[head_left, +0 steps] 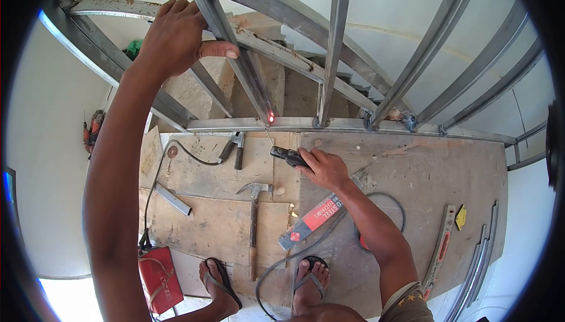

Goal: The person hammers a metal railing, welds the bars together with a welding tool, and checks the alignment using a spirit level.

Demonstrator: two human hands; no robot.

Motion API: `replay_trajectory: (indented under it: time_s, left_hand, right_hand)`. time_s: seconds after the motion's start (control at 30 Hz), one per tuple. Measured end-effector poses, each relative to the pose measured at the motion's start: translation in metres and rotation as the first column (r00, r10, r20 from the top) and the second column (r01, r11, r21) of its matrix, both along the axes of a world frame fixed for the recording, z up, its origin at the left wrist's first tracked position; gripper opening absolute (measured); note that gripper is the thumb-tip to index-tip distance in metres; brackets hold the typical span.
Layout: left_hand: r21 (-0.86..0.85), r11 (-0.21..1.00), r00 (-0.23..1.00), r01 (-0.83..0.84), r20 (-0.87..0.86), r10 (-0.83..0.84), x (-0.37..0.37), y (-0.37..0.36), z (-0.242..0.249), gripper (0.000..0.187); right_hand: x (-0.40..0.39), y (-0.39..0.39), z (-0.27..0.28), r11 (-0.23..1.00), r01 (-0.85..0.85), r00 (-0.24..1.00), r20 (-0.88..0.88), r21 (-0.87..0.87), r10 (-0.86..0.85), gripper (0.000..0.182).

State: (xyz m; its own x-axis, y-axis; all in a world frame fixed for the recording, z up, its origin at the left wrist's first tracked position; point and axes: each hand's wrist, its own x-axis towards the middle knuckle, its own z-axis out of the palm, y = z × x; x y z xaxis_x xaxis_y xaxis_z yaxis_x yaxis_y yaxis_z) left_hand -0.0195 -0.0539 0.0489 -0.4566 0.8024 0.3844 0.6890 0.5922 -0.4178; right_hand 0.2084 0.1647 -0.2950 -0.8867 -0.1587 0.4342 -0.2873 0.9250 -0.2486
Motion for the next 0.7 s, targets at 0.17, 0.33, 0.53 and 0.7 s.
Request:
replay_trajectory:
  time_s: [0.17, 0.33, 0.53, 0.7]
  left_hand:
    - [-0.001, 0.999, 0.996, 0.052, -0.069, -0.052, -0.004, -0.002, -0.002, 0.075]
    - [-0.027, 0.999, 0.999, 0.036, -0.036, -0.037, -0.005, -0.002, 0.000, 0.058]
    - [0.007, 0.994, 0.994, 0.107, 0.033, -0.108, -0.013, -0.005, 0.004, 0.077]
    - [0.023, 0.997, 0.996, 0.080, 0.026, -0.080, -0.008, -0.003, -0.001, 0.082]
  right_hand:
    - [0.004, 0.003, -0.020, 0.995, 0.049, 0.995, 0.082, 0.084, -0.055, 0.053]
    - [0.002, 0.003, -0.012, 1.000, 0.024, 0.999, 0.038, 0.013, -0.024, 0.051]
    - [0.004, -0.002, -0.001, 0.997, 0.020, 0.997, 0.071, -0.080, -0.014, 0.054]
    - [0.006, -0.002, 0.003, 0.990, -0.075, 0.996, -0.064, -0.123, 0.067, 0.053]
